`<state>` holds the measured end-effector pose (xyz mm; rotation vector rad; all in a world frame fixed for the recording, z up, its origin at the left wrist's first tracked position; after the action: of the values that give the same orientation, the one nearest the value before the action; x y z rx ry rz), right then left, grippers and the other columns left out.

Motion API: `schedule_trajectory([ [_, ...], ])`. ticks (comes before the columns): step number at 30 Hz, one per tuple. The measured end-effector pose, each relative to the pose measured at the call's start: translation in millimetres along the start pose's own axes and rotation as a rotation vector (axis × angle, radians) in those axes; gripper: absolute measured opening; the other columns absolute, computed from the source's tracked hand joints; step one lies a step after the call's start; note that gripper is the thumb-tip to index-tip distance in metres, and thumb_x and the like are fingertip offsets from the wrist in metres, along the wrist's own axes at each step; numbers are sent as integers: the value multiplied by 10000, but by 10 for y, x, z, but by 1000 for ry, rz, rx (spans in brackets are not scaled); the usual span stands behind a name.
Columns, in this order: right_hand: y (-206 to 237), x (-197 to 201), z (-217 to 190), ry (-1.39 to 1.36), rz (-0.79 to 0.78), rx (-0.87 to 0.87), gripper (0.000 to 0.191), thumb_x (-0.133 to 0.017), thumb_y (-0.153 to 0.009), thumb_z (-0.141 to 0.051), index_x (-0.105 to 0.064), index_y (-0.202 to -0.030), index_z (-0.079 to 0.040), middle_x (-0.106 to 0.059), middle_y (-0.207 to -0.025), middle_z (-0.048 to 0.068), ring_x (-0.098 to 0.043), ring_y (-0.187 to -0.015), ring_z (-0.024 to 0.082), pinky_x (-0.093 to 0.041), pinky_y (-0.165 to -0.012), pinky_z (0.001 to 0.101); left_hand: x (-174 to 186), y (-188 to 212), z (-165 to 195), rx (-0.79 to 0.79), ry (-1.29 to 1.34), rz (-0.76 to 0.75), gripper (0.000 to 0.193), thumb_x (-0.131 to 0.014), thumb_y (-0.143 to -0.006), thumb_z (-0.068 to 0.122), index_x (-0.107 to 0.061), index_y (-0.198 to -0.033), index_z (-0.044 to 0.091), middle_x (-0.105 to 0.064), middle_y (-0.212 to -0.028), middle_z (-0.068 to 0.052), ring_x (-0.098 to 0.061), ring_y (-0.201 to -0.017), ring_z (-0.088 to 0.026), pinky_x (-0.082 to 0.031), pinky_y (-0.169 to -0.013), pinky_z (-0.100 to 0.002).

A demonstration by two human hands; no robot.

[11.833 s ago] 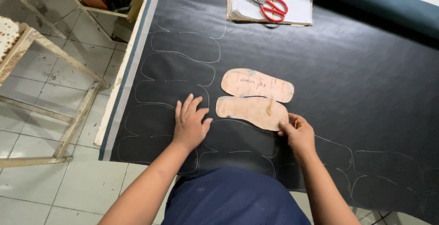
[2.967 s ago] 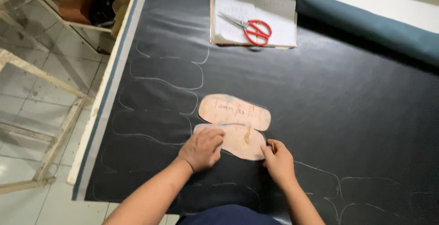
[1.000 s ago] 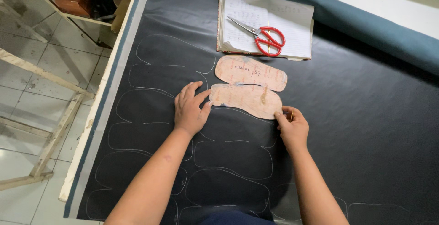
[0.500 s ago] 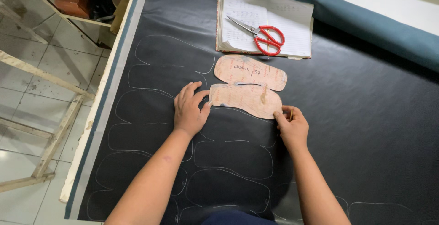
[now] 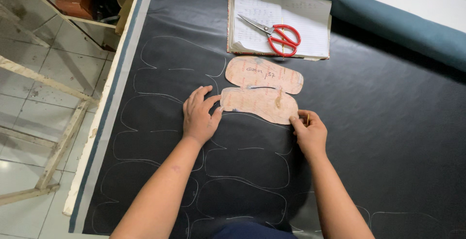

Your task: The person unrolls a dark sheet on a worktable, then repeatedly places and repositions two shoe-shaped cardboard templates over pre-drawn outlines on the sheet. The person adjusts the templates multiple times to align them with the outlines.

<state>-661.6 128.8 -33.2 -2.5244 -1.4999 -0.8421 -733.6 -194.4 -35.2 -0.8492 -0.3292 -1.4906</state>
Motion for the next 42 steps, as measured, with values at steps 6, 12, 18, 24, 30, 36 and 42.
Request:
schedule_trajectory([
  [6,2,0,-44,46,18,16,348,-776,-880,-188,-687,-1165,-10,-662,-756,21,-583,-568,70,-457,-476,238,16,-10,31,3,-10,-22,332,-747,-835,216,-738,-1158,135,-549,-1435,-86,-412,-1433,-307,-285,-1168,-504],
  [12,-42,7,-61,179,10,-14,343,-782,-886,-238,-702,-1126,-8,-689,-790,37,-612,-582,91,-514,-536,260,-71,-53,60,-1,-107,-23,358,-708,-772,150,-722,-1129,123,-543,-1381,-145,-419,-1367,-352,-280,-1114,-520],
  [18,-145,36,-180,517,-18,202,403,-785,-858,-345,-718,-1101,-30,-726,-916,118,-701,-809,243,-542,-748,385,-625,-91,478,-169,60,-198,314,-494,-1017,115,-610,-1298,38,-595,-1307,-179,-551,-1242,-368,-470,-1076,-507],
  [24,-297,-152,-704,647,14,579,265,-706,-988,-269,-749,-897,-24,-667,-1017,188,-662,-951,360,-524,-838,421,-833,217,1047,-286,-220,-290,607,-684,-830,384,-579,-1346,81,-411,-1437,-322,-359,-1322,-567,-269,-1126,-634],
  [30,-109,-870,-1290,315,-286,630,238,-619,-989,-229,-720,-1101,-45,-724,-1047,164,-699,-973,338,-535,-831,402,-741,195,1036,-318,-257,-313,746,-701,-846,429,-478,-1428,18,-346,-1495,-336,-306,-1373,-575,-223,-1162,-628],
  [36,176,-1498,-1479,419,-675,564,240,-639,-942,-243,-714,-1065,-50,-739,-992,146,-716,-937,328,-545,-823,403,-635,150,915,-208,99,-214,668,-643,-910,279,-437,-1450,-58,-407,-1498,-310,-331,-1407,-524,-239,-1194,-582],
  [42,210,-1702,-1560,540,-621,781,208,-639,-944,-232,-724,-1018,-57,-738,-986,146,-693,-948,357,-535,-821,438,-674,131,819,-158,96,-292,551,-608,-932,223,-468,-1394,-41,-461,-1452,-292,-356,-1374,-499,-264,-1167,-573],
])
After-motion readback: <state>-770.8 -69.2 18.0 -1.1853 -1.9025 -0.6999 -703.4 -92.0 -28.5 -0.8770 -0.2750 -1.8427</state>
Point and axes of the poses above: each hand's wrist, its own y-axis away from the middle knuckle, its own x-axis out of the back of the hand, z = x × y, the point moved 6 cm from there along -y, towards the middle knuckle
